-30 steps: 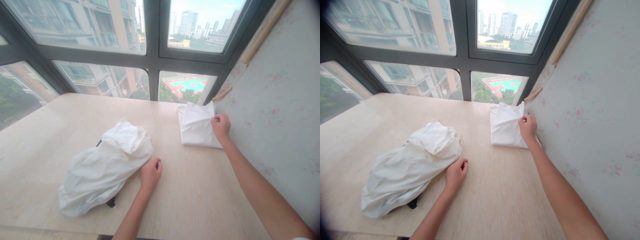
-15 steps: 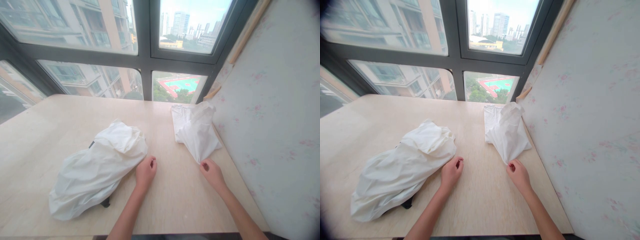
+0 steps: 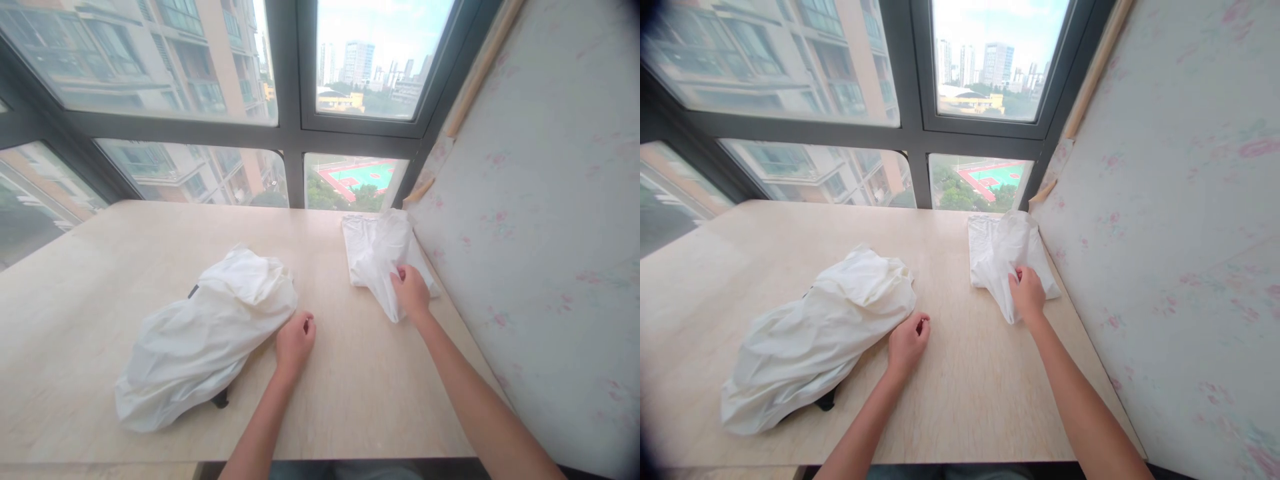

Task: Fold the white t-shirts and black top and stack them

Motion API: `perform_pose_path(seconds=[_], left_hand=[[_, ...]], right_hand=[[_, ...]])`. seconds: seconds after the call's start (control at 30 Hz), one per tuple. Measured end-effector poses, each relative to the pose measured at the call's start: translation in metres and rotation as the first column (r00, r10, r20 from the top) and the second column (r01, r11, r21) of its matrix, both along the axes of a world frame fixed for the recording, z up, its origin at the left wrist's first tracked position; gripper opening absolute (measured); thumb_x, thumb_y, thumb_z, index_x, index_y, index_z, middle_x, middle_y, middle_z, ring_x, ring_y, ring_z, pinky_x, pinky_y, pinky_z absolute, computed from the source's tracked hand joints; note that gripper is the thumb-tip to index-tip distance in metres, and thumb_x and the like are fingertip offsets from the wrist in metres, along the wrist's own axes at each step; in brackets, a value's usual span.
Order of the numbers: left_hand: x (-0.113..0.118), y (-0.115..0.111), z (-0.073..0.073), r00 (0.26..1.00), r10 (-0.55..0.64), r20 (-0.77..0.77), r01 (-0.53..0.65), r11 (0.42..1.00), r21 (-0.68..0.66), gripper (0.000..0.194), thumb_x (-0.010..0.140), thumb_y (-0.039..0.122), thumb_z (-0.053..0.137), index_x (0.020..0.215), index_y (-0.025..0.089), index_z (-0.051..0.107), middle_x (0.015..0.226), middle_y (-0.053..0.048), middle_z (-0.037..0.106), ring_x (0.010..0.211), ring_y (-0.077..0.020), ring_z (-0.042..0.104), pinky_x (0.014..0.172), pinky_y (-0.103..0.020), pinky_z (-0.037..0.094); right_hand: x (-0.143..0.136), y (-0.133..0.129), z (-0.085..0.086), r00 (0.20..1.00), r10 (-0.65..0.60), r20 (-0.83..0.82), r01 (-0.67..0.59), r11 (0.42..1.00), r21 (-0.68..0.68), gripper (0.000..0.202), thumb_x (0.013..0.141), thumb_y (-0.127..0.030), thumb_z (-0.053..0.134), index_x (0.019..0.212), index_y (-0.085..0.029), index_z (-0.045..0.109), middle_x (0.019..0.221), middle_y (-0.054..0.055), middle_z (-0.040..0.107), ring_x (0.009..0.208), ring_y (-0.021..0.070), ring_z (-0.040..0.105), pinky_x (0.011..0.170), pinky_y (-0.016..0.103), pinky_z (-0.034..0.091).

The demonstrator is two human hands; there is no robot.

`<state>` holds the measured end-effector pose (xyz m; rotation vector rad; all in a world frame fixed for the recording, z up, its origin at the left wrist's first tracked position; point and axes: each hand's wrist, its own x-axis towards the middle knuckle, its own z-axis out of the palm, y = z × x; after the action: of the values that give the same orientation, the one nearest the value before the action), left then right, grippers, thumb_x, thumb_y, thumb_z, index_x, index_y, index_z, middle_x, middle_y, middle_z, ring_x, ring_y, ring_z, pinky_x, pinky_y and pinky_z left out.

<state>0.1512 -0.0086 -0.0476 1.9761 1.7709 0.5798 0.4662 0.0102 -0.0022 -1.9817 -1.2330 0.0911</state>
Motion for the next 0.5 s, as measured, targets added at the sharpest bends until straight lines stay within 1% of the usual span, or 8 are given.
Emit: perform_pose_path(seconds=[0.1,0.17,0.23,0.3,0.37,0.43,0.47,0.5], left_hand=[[0.000,0.000,0.000,1.000,0.000,0.003,0.000,1.000,0.002,0.022,0.089,0.026,0.048,0.093,0.021,0.069,0.072,0.000,0.067,0.065,-0.0130,0.056,0.062,-0.023,0.029],[0.000,-0.001,0.000,1.000,0.001,0.005,-0.001,1.000,0.002,0.022,0.089,0.026,0.048,0.093,0.021,0.069,0.072,0.000,0.066,0.066,-0.0133,0.056,0.062,-0.023,0.029],[0.000,-0.001,0.000,1.000,0.001,0.009,-0.001,1.000,0.001,0.021,0.089,0.026,0.049,0.092,0.021,0.069,0.072,0.000,0.066,0.065,-0.0134,0.056,0.062,-0.024,0.029],[0.000,0.000,0.000,1.000,-0.001,0.011,0.001,1.000,0.000,0.021,0.089,0.026,0.049,0.092,0.021,0.070,0.072,-0.001,0.066,0.065,-0.0135,0.056,0.061,-0.024,0.028],[0.000,0.000,0.000,1.000,-0.004,0.012,0.004,1.000,0.000,0.021,0.089,0.025,0.049,0.093,0.021,0.070,0.072,-0.001,0.066,0.065,-0.0136,0.056,0.061,-0.024,0.028],[0.000,-0.001,0.000,1.000,-0.009,0.013,0.009,1.000,0.001,0.021,0.089,0.025,0.049,0.094,0.021,0.070,0.072,-0.001,0.066,0.066,-0.0137,0.056,0.062,-0.024,0.028],[0.000,-0.001,0.000,1.000,-0.013,0.014,0.013,1.000,0.000,0.021,0.090,0.025,0.049,0.095,0.021,0.069,0.073,-0.001,0.066,0.066,-0.0137,0.056,0.062,-0.024,0.028],[-0.001,-0.001,0.000,1.000,-0.018,0.016,0.018,1.000,-0.001,0.021,0.090,0.025,0.049,0.095,0.021,0.069,0.073,-0.001,0.066,0.067,-0.0136,0.056,0.062,-0.024,0.027]], right_hand=[[0.010,0.010,0.011,0.999,0.011,-0.041,-0.011,1.000,-0.002,0.044,0.086,-0.058,0.046,0.085,-0.017,0.065,0.084,0.013,0.068,0.077,0.0221,0.058,0.068,0.032,0.045],[0.022,0.015,0.021,0.997,-0.015,-0.077,0.016,1.000,0.023,0.044,0.084,-0.058,0.049,0.080,-0.017,0.064,0.079,0.011,0.067,0.073,0.0209,0.057,0.068,0.032,0.045],[0.033,0.020,0.036,0.991,-0.064,-0.120,0.076,0.993,0.094,0.043,0.080,-0.058,0.056,0.077,-0.016,0.064,0.076,0.009,0.066,0.072,0.0198,0.057,0.069,0.033,0.044],[0.038,0.025,0.061,0.975,-0.091,-0.201,0.134,0.968,0.213,0.040,0.077,-0.055,0.061,0.076,-0.016,0.062,0.074,0.007,0.065,0.070,0.0179,0.056,0.067,0.032,0.044],[0.034,0.026,0.099,0.947,-0.019,-0.321,0.137,0.927,0.349,0.035,0.078,-0.050,0.063,0.077,-0.015,0.060,0.072,0.004,0.062,0.067,0.0147,0.055,0.062,0.029,0.044],[0.020,0.022,0.152,0.903,0.154,-0.400,0.072,0.865,0.497,0.030,0.080,-0.044,0.063,0.079,-0.015,0.058,0.072,0.003,0.059,0.065,0.0110,0.054,0.059,0.027,0.043],[0.010,0.018,0.184,0.895,0.258,-0.364,0.001,0.815,0.579,0.027,0.080,-0.040,0.066,0.080,-0.014,0.059,0.073,0.002,0.059,0.065,0.0092,0.055,0.059,0.026,0.043],[-0.001,0.015,0.217,0.896,0.343,-0.283,-0.081,0.751,0.655,0.025,0.079,-0.038,0.067,0.082,-0.014,0.061,0.075,0.001,0.059,0.067,0.0077,0.056,0.060,0.025,0.042]])
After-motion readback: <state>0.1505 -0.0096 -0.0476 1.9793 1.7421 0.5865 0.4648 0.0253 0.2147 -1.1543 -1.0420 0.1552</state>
